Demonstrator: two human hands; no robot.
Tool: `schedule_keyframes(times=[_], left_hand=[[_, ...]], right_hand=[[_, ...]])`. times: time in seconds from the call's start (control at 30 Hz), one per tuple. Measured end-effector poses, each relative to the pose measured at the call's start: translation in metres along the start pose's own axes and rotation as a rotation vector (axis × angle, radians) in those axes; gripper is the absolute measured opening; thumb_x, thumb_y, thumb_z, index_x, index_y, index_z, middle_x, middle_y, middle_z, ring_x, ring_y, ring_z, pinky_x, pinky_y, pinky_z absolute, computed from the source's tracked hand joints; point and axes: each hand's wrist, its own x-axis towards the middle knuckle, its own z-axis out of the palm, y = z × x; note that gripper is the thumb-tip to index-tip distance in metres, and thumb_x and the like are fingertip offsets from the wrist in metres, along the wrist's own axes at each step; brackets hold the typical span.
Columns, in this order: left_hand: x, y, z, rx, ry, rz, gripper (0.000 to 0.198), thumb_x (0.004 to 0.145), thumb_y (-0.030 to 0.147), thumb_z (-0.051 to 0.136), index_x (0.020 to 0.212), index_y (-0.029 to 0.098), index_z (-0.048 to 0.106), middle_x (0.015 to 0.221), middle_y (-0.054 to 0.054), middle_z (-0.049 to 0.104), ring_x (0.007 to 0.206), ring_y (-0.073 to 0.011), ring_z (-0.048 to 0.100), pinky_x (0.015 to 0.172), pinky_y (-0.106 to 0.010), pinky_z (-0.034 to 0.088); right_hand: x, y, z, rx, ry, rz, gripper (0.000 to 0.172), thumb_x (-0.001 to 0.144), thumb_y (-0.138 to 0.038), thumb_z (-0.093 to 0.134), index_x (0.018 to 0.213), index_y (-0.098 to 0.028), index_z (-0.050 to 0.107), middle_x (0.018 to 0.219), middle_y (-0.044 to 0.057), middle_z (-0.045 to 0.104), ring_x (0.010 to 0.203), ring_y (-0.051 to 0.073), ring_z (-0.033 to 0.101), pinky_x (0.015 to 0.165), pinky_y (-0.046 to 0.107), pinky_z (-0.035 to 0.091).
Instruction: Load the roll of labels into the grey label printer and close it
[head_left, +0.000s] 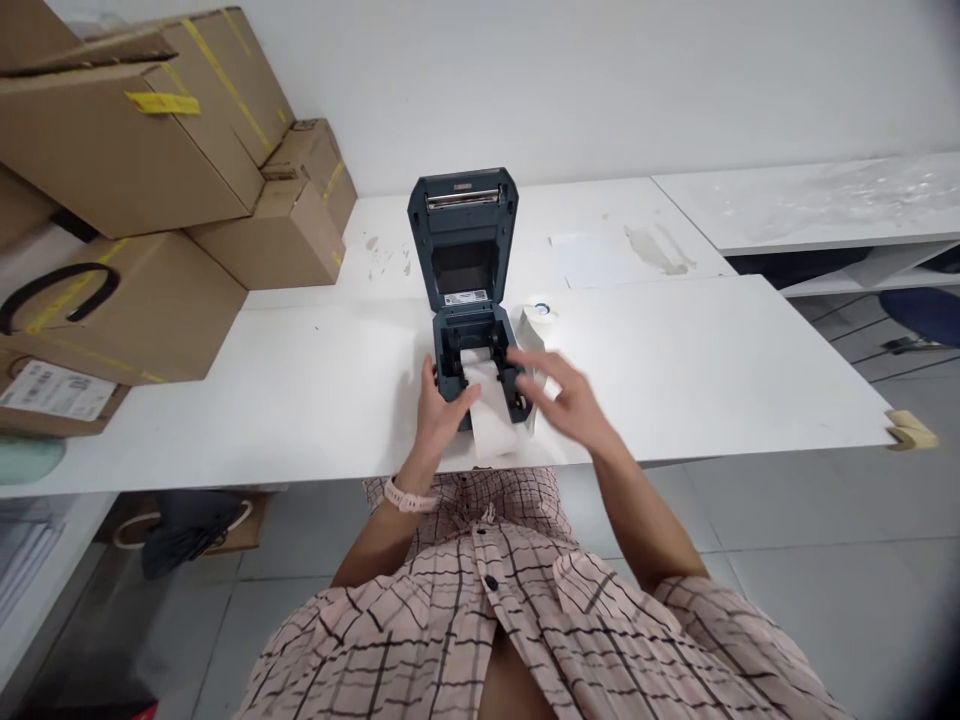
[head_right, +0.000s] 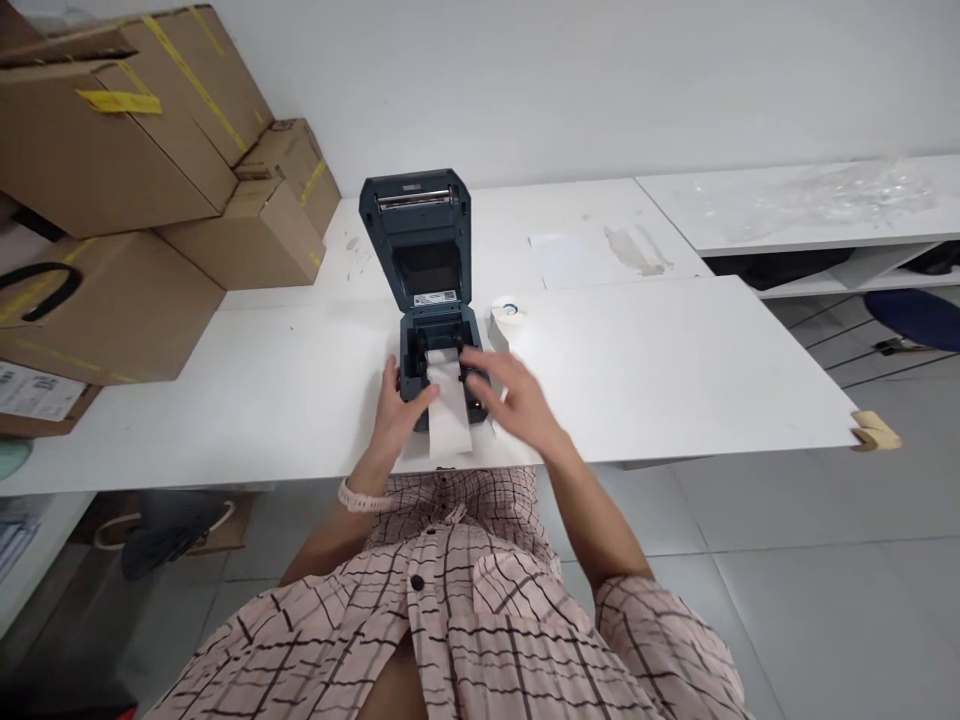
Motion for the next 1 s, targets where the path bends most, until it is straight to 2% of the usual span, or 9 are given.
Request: schedule_keyframes(times=[0.1, 0.23, 0.33, 0.4, 0.5, 0.67, 0.83, 0.93, 1.0], left_hand=[[-0.037, -0.01, -0.002, 0.01, -0.078, 0.005, 0.12, 0.073, 0.057, 0.088, 0.167, 0.038, 0.017, 0.177, -0.009, 0.022, 0.162, -0.0397, 0.025, 0.127, -0.055, 0.036], [-0.064, -0.021, -0.013, 0.013, -0.138, -0.038, 0.117, 0.076, 0.059, 0.084, 0.168, 0.038, 0.015, 0.175, -0.012, 0.027, 0.158, -0.0395, 0.035, 0.124, -0.055, 0.041], [-0.072, -0.027, -0.024, -0.004, -0.161, -0.024, 0.112, 0.08, 0.061, 0.08, 0.168, 0.036, 0.016, 0.175, -0.013, 0.028, 0.157, -0.0377, 0.037, 0.123, -0.053, 0.042], [-0.074, -0.033, -0.033, -0.017, -0.143, -0.015, 0.106, 0.083, 0.063, 0.076, 0.168, 0.035, 0.019, 0.173, -0.015, 0.032, 0.155, -0.0369, 0.041, 0.12, -0.052, 0.046], [-0.072, -0.04, -0.051, -0.032, -0.03, -0.009, 0.091, 0.089, 0.066, 0.066, 0.165, 0.034, 0.028, 0.167, -0.016, 0.042, 0.15, -0.0349, 0.048, 0.117, -0.05, 0.049], [-0.054, -0.031, -0.067, -0.106, 0.141, 0.058, 0.077, 0.094, 0.069, 0.056, 0.161, 0.034, 0.038, 0.164, -0.012, 0.048, 0.149, -0.0308, 0.051, 0.118, -0.045, 0.048], [-0.034, -0.004, -0.042, -0.107, 0.037, 0.145, 0.081, 0.093, 0.068, 0.059, 0.163, 0.037, 0.032, 0.175, -0.006, 0.03, 0.161, -0.0289, 0.031, 0.129, -0.046, 0.036], [-0.026, 0.001, -0.019, -0.129, -0.023, 0.098, 0.091, 0.09, 0.069, 0.063, 0.166, 0.04, 0.022, 0.179, -0.003, 0.017, 0.165, -0.0305, 0.02, 0.129, -0.045, 0.035], [-0.024, 0.001, -0.007, -0.154, -0.044, 0.04, 0.098, 0.088, 0.068, 0.067, 0.168, 0.037, 0.017, 0.179, -0.005, 0.018, 0.164, -0.0329, 0.023, 0.128, -0.043, 0.039]], right_hand=[[0.067, 0.016, -0.029, 0.059, 0.261, 0.056, 0.056, 0.104, -0.062, 0.047, 0.153, -0.034, 0.052, 0.158, 0.006, 0.056, 0.15, 0.029, 0.049, 0.124, 0.056, 0.041], [0.186, 0.042, -0.041, 0.271, 0.201, 0.102, 0.072, 0.103, -0.075, 0.031, 0.164, -0.038, 0.027, 0.173, 0.002, 0.034, 0.159, 0.026, 0.035, 0.125, 0.051, 0.039], [0.248, 0.048, -0.035, 0.439, 0.06, 0.168, 0.075, 0.108, -0.068, 0.012, 0.164, -0.024, 0.034, 0.163, 0.01, 0.05, 0.153, 0.026, 0.046, 0.121, 0.052, 0.042], [0.258, 0.042, -0.03, 0.459, 0.024, 0.163, 0.08, 0.108, -0.067, 0.005, 0.156, -0.019, 0.047, 0.151, 0.009, 0.061, 0.145, 0.025, 0.055, 0.12, 0.047, 0.044], [0.219, 0.024, -0.023, 0.451, 0.098, 0.087, 0.079, 0.108, -0.066, 0.006, 0.146, -0.02, 0.059, 0.144, 0.002, 0.067, 0.14, 0.022, 0.059, 0.119, 0.036, 0.044], [0.088, -0.009, -0.003, 0.283, 0.255, -0.014, 0.061, 0.111, -0.062, 0.023, 0.147, -0.028, 0.057, 0.156, 0.002, 0.058, 0.151, 0.024, 0.047, 0.129, 0.041, 0.034], [0.002, -0.011, 0.036, 0.125, 0.152, 0.204, 0.064, 0.108, -0.062, 0.028, 0.165, -0.034, 0.028, 0.175, 0.006, 0.029, 0.161, 0.028, 0.031, 0.13, 0.054, 0.032], [-0.016, -0.003, 0.05, 0.155, 0.128, 0.313, 0.069, 0.107, -0.059, 0.033, 0.169, -0.033, 0.015, 0.177, 0.008, 0.023, 0.161, 0.029, 0.028, 0.129, 0.056, 0.032], [-0.021, 0.002, 0.049, 0.198, 0.107, 0.376, 0.072, 0.106, -0.059, 0.039, 0.168, -0.033, 0.016, 0.176, 0.008, 0.024, 0.161, 0.031, 0.029, 0.128, 0.058, 0.034]])
